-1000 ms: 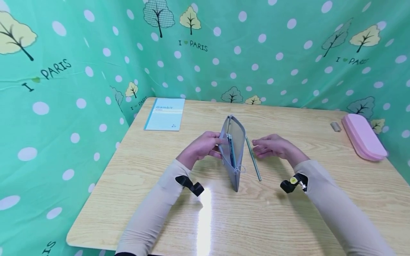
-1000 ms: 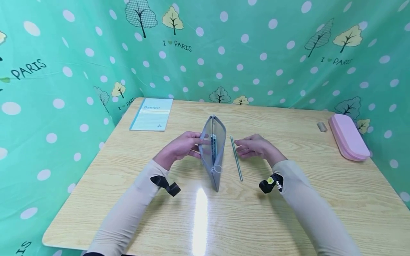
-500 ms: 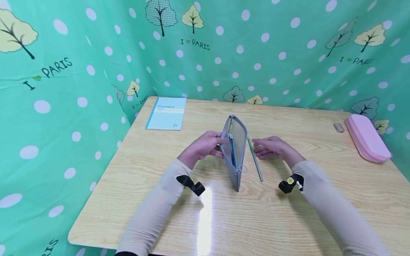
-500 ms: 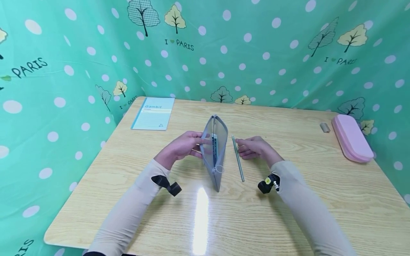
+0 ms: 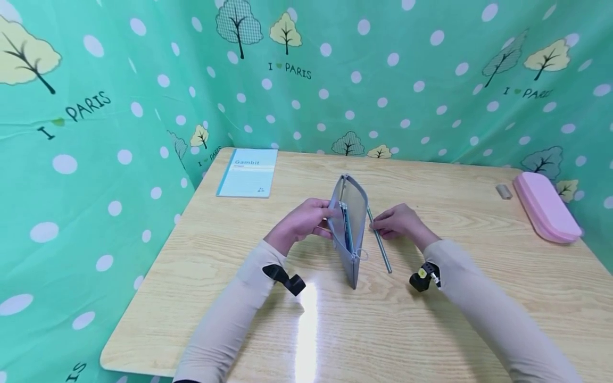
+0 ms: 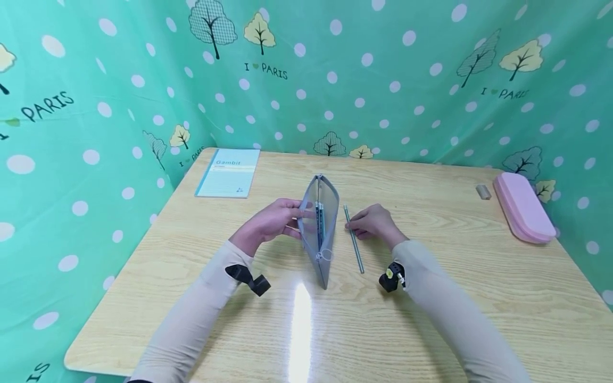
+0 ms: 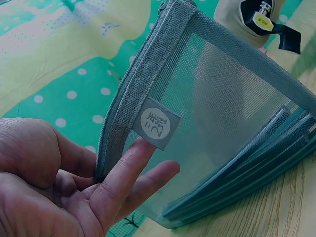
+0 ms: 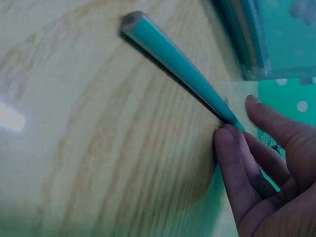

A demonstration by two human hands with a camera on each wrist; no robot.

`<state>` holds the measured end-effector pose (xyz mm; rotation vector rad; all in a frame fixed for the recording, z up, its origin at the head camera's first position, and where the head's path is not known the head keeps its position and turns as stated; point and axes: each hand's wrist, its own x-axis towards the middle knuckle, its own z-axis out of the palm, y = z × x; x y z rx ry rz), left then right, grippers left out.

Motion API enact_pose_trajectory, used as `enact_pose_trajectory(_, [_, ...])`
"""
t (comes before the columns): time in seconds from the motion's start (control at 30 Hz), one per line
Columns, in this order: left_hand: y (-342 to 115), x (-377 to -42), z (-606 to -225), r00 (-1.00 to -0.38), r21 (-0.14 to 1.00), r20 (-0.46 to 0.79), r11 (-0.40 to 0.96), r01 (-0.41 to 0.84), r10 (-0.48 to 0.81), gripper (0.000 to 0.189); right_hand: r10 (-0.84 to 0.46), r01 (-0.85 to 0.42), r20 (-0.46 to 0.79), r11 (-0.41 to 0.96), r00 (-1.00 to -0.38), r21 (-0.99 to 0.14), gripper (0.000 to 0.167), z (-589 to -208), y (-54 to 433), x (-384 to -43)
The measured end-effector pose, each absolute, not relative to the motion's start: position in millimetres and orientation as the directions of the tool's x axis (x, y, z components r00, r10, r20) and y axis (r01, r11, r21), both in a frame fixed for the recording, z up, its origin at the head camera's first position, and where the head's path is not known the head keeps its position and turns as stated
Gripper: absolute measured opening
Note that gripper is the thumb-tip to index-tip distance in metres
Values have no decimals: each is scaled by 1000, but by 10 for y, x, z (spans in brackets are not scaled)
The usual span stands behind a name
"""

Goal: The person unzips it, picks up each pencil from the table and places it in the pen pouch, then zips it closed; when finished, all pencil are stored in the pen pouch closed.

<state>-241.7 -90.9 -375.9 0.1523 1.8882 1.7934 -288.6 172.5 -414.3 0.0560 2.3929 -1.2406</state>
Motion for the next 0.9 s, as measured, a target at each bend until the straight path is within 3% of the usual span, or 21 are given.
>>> enact_pose_trajectory(0.43, [-910,-2411,-3797,-855,956,-294,116,-270,428,32,-148,133,-325,702,-934,-700,34,-4172,1654,-2809])
enact_pose_trajectory(0.9, [-899,-2406,-3763,-857,959,-283,127,-253,430,33,-210,288,-381,367,-901,-884,52,-4033,1853,-2821])
